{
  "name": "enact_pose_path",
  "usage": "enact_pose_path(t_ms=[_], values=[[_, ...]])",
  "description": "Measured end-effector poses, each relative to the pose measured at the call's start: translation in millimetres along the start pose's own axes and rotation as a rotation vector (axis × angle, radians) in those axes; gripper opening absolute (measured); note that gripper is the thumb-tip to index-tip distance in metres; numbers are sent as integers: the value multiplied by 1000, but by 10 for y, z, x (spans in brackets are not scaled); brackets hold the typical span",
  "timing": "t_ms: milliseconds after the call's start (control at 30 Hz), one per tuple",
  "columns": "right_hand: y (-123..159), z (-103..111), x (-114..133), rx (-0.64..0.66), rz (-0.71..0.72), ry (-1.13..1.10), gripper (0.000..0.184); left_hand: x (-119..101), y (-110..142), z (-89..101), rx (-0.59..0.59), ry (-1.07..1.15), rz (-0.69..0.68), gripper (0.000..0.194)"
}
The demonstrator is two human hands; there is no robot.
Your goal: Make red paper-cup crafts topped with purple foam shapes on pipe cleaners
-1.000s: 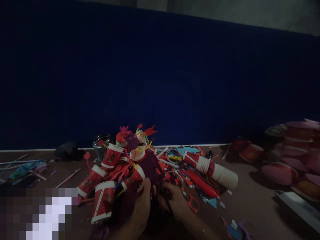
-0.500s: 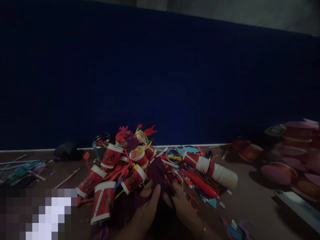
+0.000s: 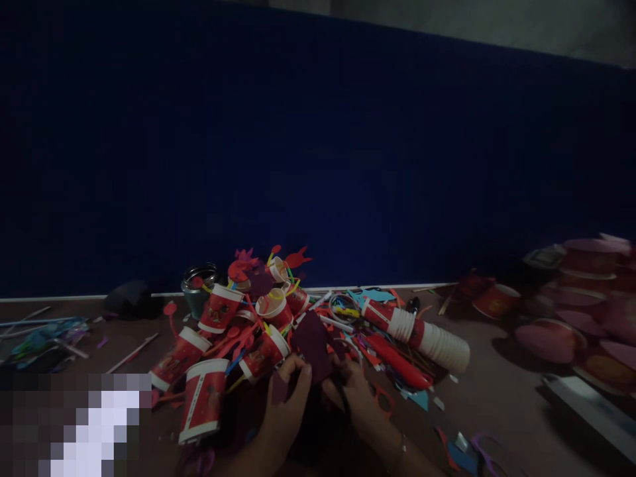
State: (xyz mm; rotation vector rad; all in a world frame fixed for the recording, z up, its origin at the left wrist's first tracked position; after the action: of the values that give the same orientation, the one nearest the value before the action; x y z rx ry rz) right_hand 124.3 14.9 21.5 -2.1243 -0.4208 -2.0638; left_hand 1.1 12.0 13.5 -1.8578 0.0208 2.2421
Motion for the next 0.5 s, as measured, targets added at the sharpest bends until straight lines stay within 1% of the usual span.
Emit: enact_pose_path(t_ms=[133, 233, 300, 500], values=[[15, 4, 27, -36, -20, -7, 30, 55, 2, -1, 9, -21, 17, 27], [32, 5, 40, -95, -62, -7, 32, 49, 8, 3, 17, -32, 13, 27], [38, -2, 46, -110, -79, -16, 32, 39, 12, 2, 26, -35, 14, 28], [33, -27, 65, -69, -70, -29, 30, 28, 9, -2, 44, -24, 8, 27]])
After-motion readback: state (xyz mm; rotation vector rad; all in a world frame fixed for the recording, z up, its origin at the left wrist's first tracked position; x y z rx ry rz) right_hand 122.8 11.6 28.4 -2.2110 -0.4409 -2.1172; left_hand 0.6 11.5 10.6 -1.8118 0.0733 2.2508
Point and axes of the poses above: each hand's wrist, its own y-axis away from the middle knuckle, its own z-axis out of the back of the hand, x = y × z, the point moved 2 cm from there along -y, towards the middle knuckle, and after that the axes turned 13 degrees about x, right-handed, at the moved point
